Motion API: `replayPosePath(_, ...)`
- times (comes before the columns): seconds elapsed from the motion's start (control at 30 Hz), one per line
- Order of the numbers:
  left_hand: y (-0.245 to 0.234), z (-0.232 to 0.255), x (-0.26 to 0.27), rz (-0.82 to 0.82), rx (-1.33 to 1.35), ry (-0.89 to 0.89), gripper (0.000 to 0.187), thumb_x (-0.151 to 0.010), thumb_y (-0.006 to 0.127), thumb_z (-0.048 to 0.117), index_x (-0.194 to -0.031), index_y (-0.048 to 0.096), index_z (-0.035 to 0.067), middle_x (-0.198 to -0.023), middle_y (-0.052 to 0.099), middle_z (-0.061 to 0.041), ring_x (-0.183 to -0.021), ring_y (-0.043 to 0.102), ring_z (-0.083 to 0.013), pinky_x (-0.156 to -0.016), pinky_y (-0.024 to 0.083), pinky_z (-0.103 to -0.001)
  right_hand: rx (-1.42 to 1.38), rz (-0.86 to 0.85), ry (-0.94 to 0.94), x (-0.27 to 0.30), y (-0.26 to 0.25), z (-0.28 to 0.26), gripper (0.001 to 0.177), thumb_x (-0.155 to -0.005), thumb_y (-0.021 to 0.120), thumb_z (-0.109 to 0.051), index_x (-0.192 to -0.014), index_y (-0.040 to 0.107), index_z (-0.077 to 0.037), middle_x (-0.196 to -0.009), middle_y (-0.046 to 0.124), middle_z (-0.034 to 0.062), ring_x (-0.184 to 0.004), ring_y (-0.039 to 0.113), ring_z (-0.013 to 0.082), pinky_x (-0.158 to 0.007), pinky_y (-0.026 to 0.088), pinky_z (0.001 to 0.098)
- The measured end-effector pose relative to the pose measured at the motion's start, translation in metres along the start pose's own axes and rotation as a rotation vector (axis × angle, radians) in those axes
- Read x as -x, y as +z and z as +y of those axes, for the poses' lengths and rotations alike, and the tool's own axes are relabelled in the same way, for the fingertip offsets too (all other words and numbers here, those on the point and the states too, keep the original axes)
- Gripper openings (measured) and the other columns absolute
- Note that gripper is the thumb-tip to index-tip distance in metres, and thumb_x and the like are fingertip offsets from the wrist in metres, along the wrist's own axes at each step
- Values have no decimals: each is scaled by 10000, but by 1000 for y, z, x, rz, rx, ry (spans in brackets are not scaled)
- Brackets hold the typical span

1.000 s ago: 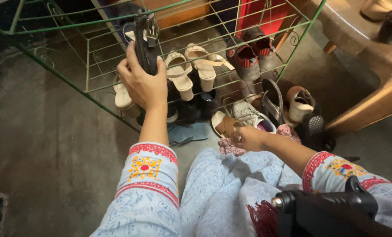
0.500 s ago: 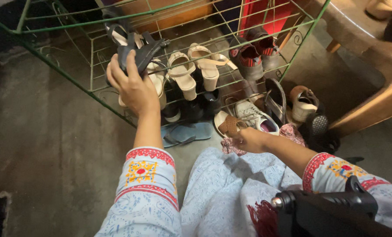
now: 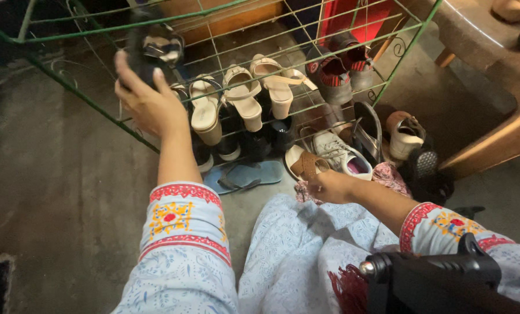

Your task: The person picks up various shoes and sandals from the floor and a wire rack, wipes them with a cloth, and places them back on the rack. The person handles black sandals, beige sandals, and blue flip-flops, arranging them on the shelves.

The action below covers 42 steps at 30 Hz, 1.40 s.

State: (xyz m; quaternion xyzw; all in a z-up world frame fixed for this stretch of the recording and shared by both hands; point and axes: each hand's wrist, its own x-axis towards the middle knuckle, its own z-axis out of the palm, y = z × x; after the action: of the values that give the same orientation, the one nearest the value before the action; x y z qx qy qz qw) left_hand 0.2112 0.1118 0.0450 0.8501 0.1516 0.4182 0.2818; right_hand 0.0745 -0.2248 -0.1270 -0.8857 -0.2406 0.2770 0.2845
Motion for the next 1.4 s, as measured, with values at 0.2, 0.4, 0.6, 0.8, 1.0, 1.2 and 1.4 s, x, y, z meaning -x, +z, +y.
replayPosePath(0.2, 3, -7, -2, -61, 51, -209, 583, -1016, 715, 268, -1508, 402, 276, -1400, 608, -111, -1190, 662, -311, -917, 558, -464, 1, -62, 82, 0, -3, -7, 169, -861, 656, -177, -968, 716, -61, -938, 764, 124, -900, 738, 279, -832, 567, 400)
replayPosePath(0.4, 19, -38, -9, 207, 234, -72, 594, -1031, 762, 207, -1499, 401, 152, -1411, 562, -189, -1252, 631, -348, -1002, 556, -442, 19, -44, 37, -1, 3, 5, 153, -855, 659, -160, -930, 704, -35, -911, 753, 143, -870, 742, 296, -813, 578, 402)
replayPosePath(0.6, 33, -35, 5, 163, 218, -68, 599, -1014, 805, 225, -1482, 434, 184, -1378, 554, -163, -1242, 630, -343, -973, 551, -433, 17, -5, -10, -4, 3, 11, 133, -844, 656, -143, -913, 718, -47, -914, 748, 140, -876, 734, 321, -809, 568, 424)
replayPosePath(0.8, 42, -19, 8, 186, 194, -73, 668, -931, 849, 217, -1467, 451, 186, -1322, 526, -163, -1216, 603, -352, -970, 523, -469, 36, 8, -17, 1, 4, 10, 147, -860, 637, -154, -919, 703, -37, -892, 738, 166, -850, 729, 349, -791, 563, 446)
replayPosePath(1.0, 28, -15, 7, 124, 233, -4, 587, -930, 858, 212, -1399, 507, 175, -1312, 522, -156, -1201, 604, -353, -979, 528, -478, 30, -25, 41, 5, 3, 6, 144, -869, 636, -161, -924, 698, -43, -910, 740, 155, -867, 723, 329, -813, 559, 438)
replayPosePath(1.2, 36, 15, 22, 37, 251, -151, 562, -878, 872, 281, -1330, 545, 218, -1283, 550, -115, -1135, 659, -323, -900, 560, -462, 36, -9, -55, 4, 3, 1, 135, -863, 623, -143, -899, 703, -41, -909, 742, 143, -857, 726, 315, -817, 569, 422)
replayPosePath(1.4, 35, 20, 26, 47, 210, -114, 727, -887, 885, 279, -1458, 443, 194, -1389, 505, -162, -1237, 604, -377, -969, 533, -495, 23, -38, 71, 14, 3, 5, 139, -842, 634, -152, -902, 735, -77, -911, 768, 111, -876, 745, 298, -818, 573, 406)
